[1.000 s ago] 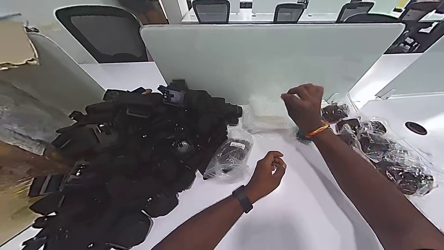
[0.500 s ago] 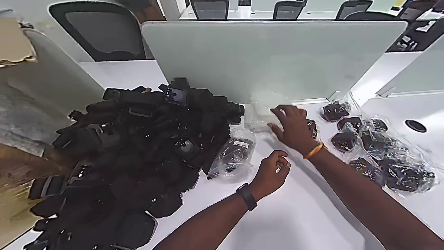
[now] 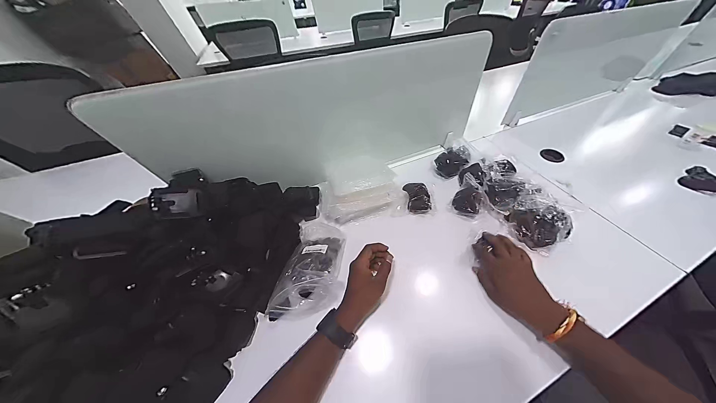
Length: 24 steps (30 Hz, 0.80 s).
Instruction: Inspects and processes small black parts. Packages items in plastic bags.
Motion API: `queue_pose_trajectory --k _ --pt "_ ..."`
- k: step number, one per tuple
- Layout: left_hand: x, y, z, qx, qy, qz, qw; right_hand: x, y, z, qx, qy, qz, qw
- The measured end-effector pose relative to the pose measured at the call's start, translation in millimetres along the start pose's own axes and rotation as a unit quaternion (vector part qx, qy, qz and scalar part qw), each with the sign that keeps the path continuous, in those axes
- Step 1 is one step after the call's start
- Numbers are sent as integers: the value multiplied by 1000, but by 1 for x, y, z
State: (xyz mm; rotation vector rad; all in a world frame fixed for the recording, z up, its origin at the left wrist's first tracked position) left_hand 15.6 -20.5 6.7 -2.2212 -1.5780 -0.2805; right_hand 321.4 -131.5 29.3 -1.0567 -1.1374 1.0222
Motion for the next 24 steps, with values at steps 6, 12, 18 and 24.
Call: queue_pose_trajectory --k 6,12,18,24 --pt "-8 -5 -13 290 44 116 949 -49 14 35 82 -168 -15 982" --pt "-19 -38 -13 557 0 189 808 -48 7 32 107 -168 -21 980" --pt "-30 -93 9 521 113 181 826 17 -33 -16 73 -68 -70 993" --pt "-31 -115 21 483 157 135 851 111 -36 -74 -32 4 -91 995"
Point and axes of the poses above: each hand's wrist, its own x-axis towards the middle knuckle, its own y-axis out of the palm, z = x × y, the point moved 1 cm from there along x, towards the middle knuckle, and after that the axes turned 6 degrees about y, right-handed, at the moved point
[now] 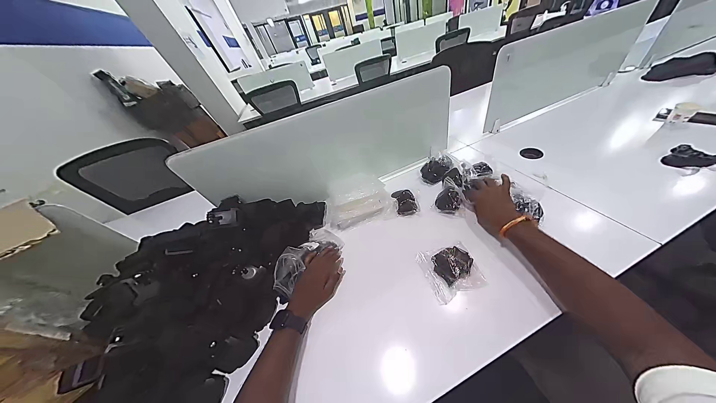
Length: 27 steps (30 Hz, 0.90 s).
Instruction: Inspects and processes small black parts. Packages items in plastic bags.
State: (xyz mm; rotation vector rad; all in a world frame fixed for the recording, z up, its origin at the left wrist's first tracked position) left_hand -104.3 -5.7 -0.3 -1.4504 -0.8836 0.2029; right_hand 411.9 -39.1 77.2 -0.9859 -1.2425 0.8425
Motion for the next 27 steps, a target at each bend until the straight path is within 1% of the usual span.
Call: queue_pose_trajectory --k 2,4,5,7,9,10,12,14,16,17,18,19,20,22,23,24,26,27 --pt "2 1 4 -12 -8 -15 1000 21 -18 -11 59 55 -5 997" --pt "2 3 5 -16 -18 -20 1000 37 -38 -23 154 125 -42 979" --pt "2 4 6 -16 -21 -23 999 47 -44 -30 215 162 -54 961" --pt "2 5 8 -18 -21 -30 999 63 -46 -47 317 220 -104 917" --pt "2 4 7 -24 -24 -35 999 72 -50 -56 344 259 -166 887" --pt "3 3 6 -27 -27 -38 999 73 -53 -57 334 273 -193 881" --pt "3 4 6 -33 -29 -46 998 73 -56 -52 299 270 -215 890" --pt "2 6 6 -33 -30 -54 998 65 -47 -46 223 219 -167 935" --pt "2 6 5 -17 -37 -63 997 56 -32 -38 120 138 -71 981" --pt "3 5 5 0 -48 -66 997 52 -26 -32 79 107 -15 991" --pt "4 3 4 17 -63 -68 996 48 -22 -24 54 91 23 994" --pt "6 1 2 30 -79 -66 994 42 -21 -15 45 84 29 995" --pt "8 0 0 39 -91 -64 993 32 -22 -3 47 75 14 996" --pt "9 -1 -4 45 -101 -57 992 3 -32 25 68 27 -1 997" --pt "8 -1 -4 42 -98 -45 993 -15 -37 39 87 -1 30 996" --pt "6 1 -5 35 -93 -30 995 -35 -41 51 117 -23 93 988" --pt "3 2 -7 19 -80 -19 996 -80 -43 73 176 -71 262 946" --pt "3 2 -10 13 -70 -25 997 -101 -38 85 174 -98 319 927"
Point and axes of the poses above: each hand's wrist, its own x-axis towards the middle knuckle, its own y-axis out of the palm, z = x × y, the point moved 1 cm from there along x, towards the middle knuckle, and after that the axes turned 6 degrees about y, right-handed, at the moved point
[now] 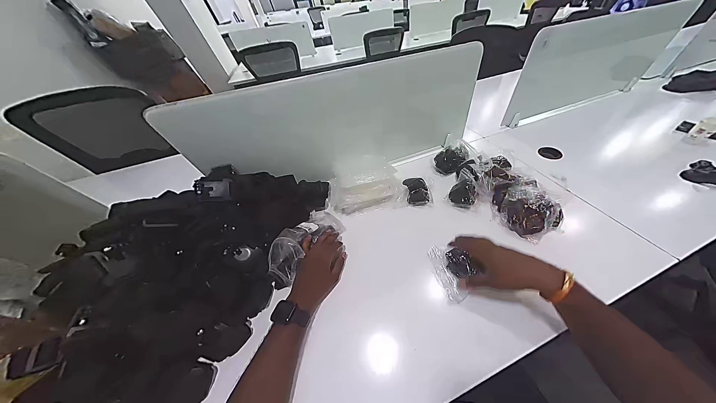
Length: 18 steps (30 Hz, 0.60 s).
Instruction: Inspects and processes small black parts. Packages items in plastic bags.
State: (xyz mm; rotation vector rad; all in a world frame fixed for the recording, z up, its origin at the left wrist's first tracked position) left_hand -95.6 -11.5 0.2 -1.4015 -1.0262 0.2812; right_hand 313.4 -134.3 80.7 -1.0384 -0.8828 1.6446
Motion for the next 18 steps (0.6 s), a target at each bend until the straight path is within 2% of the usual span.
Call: queue_pose_trajectory --k 1,4,6,9,11,13,15,18 --pt "0 -1 -6 -8 7 -7 1000 -7 18 10 -29 -2 30 999" --pt "8 -4 -42 -36 -20 -14 999 2 46 39 -106 29 -29 993" --pt "19 -8 -73 -133 -79 43 987 23 44 52 -116 25 -37 992" --pt "41 -7 -94 -332 -179 113 919 67 34 60 -64 -3 -73 995" --pt "53 0 -94 -425 -228 105 870 91 35 62 21 -36 -121 992" --pt "61 6 -93 -501 -255 65 824 108 41 61 93 -85 -176 976" --pt "64 12 -91 -563 -250 22 788 119 53 57 134 -127 -230 955" --pt "59 17 -92 -608 -199 4 768 120 64 49 191 -174 -239 936"
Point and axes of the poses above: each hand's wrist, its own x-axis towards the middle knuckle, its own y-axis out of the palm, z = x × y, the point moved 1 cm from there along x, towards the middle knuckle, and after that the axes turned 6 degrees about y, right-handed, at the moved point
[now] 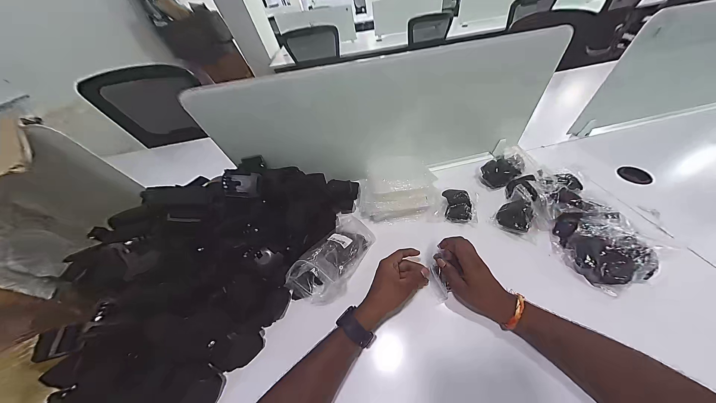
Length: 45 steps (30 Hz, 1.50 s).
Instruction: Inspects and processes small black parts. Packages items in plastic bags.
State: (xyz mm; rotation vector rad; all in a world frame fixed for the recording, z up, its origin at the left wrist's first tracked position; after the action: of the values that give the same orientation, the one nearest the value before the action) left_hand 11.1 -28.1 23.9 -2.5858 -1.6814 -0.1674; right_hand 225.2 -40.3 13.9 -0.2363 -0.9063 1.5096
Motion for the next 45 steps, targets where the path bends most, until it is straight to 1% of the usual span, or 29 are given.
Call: queue_pose_trajectory --k 2,5,7,8,9,11,13,14,18,21,24,27,31,34,38,42,45 --pt "1 -1 -1 -4 8 13 1000 1 -2 0 29 -25 -1 999" --pt "-2 0 1 9 17 26 999 -4 -3 3 35 -78 -40 996" --pt "-5 0 7 40 65 45 996 -7 -5 3 17 -114 -59 992" --pt "-6 0 10 56 91 48 993 -9 -6 2 8 -125 -57 991" --pt "-6 -1 13 64 111 49 991 -10 -7 2 -8 -126 -49 991" --pt "-5 -2 16 57 129 39 989 -10 -8 2 -35 -91 -26 995" --pt "-3 -4 16 36 123 26 991 -10 -6 0 -39 -53 -9 998" --pt "-3 -5 15 25 116 21 993 -10 -5 0 -38 -49 -10 998" --pt "-2 -9 12 -26 87 2 996 -13 -4 1 -73 -102 -19 992" --pt "-1 -10 11 -56 72 -6 996 -16 -3 2 -110 -82 22 990" --pt "-2 -12 10 -55 68 -2 996 -16 1 3 -130 -78 45 987" --pt "-1 -11 9 -50 60 -9 997 -17 -1 7 -115 -89 48 988" --pt "0 -9 10 -45 47 -28 997 -15 -3 8 -109 -109 28 988" --pt "0 -8 9 -16 28 -36 999 -14 -3 8 -106 -99 11 989" --pt "-1 -6 7 -15 23 -18 999 -15 -2 8 -104 -101 14 989" --pt "-1 -8 8 -36 43 -1 998 -15 0 5 -74 -91 55 992" --pt "-2 -8 9 -43 57 33 997 -13 0 3 -68 -86 66 992"
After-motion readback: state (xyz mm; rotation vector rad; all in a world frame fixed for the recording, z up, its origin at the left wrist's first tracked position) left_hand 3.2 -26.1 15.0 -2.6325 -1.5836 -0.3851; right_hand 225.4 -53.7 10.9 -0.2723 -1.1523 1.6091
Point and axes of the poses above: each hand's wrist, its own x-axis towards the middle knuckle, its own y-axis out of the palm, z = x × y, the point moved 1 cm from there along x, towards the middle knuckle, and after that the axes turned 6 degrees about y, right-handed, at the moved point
